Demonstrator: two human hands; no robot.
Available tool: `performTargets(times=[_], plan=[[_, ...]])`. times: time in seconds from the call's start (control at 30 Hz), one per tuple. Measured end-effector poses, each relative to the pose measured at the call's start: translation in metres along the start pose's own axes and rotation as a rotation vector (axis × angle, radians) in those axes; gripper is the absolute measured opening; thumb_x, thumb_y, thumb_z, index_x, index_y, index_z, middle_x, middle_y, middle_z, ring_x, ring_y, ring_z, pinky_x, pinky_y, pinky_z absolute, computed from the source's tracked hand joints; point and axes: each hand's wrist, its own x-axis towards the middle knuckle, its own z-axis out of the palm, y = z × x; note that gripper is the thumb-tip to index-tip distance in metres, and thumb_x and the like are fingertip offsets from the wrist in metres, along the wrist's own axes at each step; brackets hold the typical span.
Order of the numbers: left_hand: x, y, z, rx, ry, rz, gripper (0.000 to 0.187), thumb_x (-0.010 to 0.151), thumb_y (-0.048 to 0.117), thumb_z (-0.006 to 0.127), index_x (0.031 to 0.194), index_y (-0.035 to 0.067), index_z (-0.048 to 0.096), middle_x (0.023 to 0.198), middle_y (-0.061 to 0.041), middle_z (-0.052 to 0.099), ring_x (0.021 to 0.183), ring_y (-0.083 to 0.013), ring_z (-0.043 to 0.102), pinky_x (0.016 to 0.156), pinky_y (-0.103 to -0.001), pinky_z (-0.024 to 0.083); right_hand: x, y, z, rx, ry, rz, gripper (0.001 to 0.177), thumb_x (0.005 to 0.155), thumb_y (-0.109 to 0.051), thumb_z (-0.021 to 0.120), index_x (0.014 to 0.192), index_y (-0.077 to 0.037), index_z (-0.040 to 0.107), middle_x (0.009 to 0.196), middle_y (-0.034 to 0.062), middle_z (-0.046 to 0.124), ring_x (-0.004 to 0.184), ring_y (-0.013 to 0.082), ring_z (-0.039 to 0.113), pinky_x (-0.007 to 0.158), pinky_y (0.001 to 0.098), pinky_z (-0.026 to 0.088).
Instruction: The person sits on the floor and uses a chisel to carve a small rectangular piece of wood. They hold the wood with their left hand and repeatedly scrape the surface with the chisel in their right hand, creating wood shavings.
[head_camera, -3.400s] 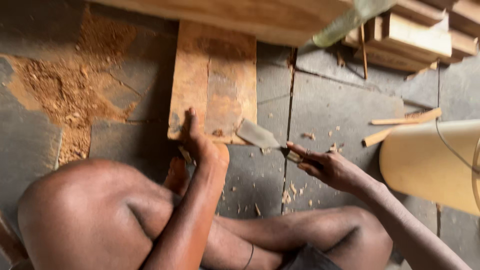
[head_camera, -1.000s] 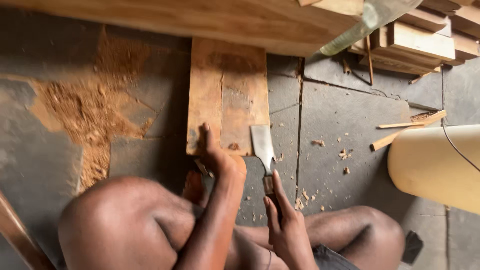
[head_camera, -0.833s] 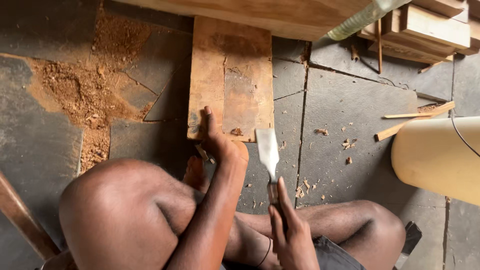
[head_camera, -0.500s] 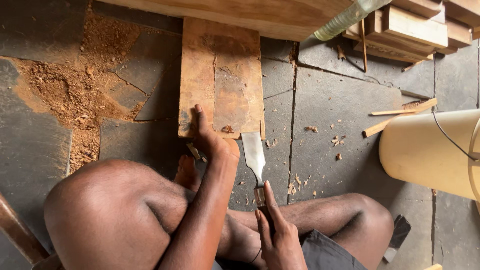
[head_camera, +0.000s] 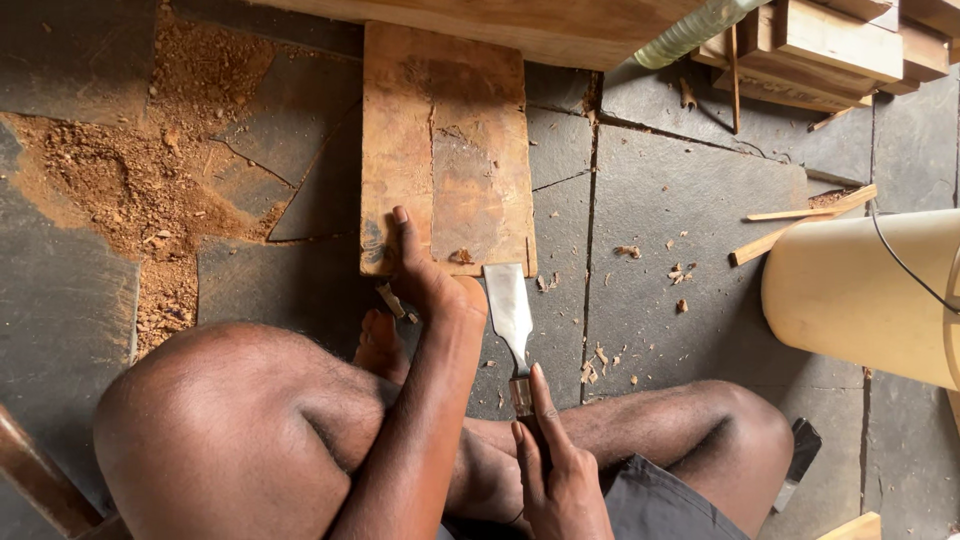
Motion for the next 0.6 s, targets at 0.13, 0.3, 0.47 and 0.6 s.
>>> performTargets(times=[0.13,0.3,0.47,0.6], plan=[[-0.004,0.005,0.002,0.116,0.041,-0.045,0.078,0.086,0.042,0.069,0.153,0.01,0.044,0.159,-0.011,0.044,0.143,-0.0263,0.047,0.116,-0.047,0.042,0.002,0.002,0.006,0.064,0.043,-0.166,0.07,0.097,-0.011,0.059,0.16,-0.019,0.031,0.109,0.0281,0.075,0.104,0.0298,0.077,0.075,0.036,0.059],[-0.007,0.006,0.0,0.145,0.006,-0.009,0.078,0.089,0.042,0.067,0.154,0.009,0.04,0.163,-0.011,0.04,0.147,-0.0267,0.043,0.119,-0.047,0.039,0.003,0.0,0.007,0.068,0.021,-0.108,0.069,0.096,-0.011,0.057,0.16,-0.021,0.031,0.109,0.0267,0.076,0.099,0.0279,0.081,0.076,0.0366,0.06],[-0.002,0.003,-0.001,0.161,0.015,-0.03,0.076,0.091,0.041,0.065,0.156,0.01,0.04,0.164,-0.009,0.038,0.148,-0.0248,0.041,0.119,-0.046,0.037,0.009,-0.009,0.011,0.076,-0.008,0.008,0.074,0.097,-0.013,0.054,0.165,-0.026,0.029,0.104,0.0257,0.077,0.093,0.0287,0.083,0.075,0.0362,0.062],[-0.001,0.0,-0.001,0.081,-0.018,-0.019,0.076,0.09,0.039,0.067,0.155,0.008,0.041,0.162,-0.011,0.041,0.146,-0.0282,0.045,0.118,-0.047,0.041,0.012,-0.013,0.006,0.086,0.021,-0.143,0.07,0.098,-0.011,0.055,0.162,-0.021,0.03,0.106,0.0294,0.075,0.094,0.0345,0.08,0.07,0.0385,0.061]])
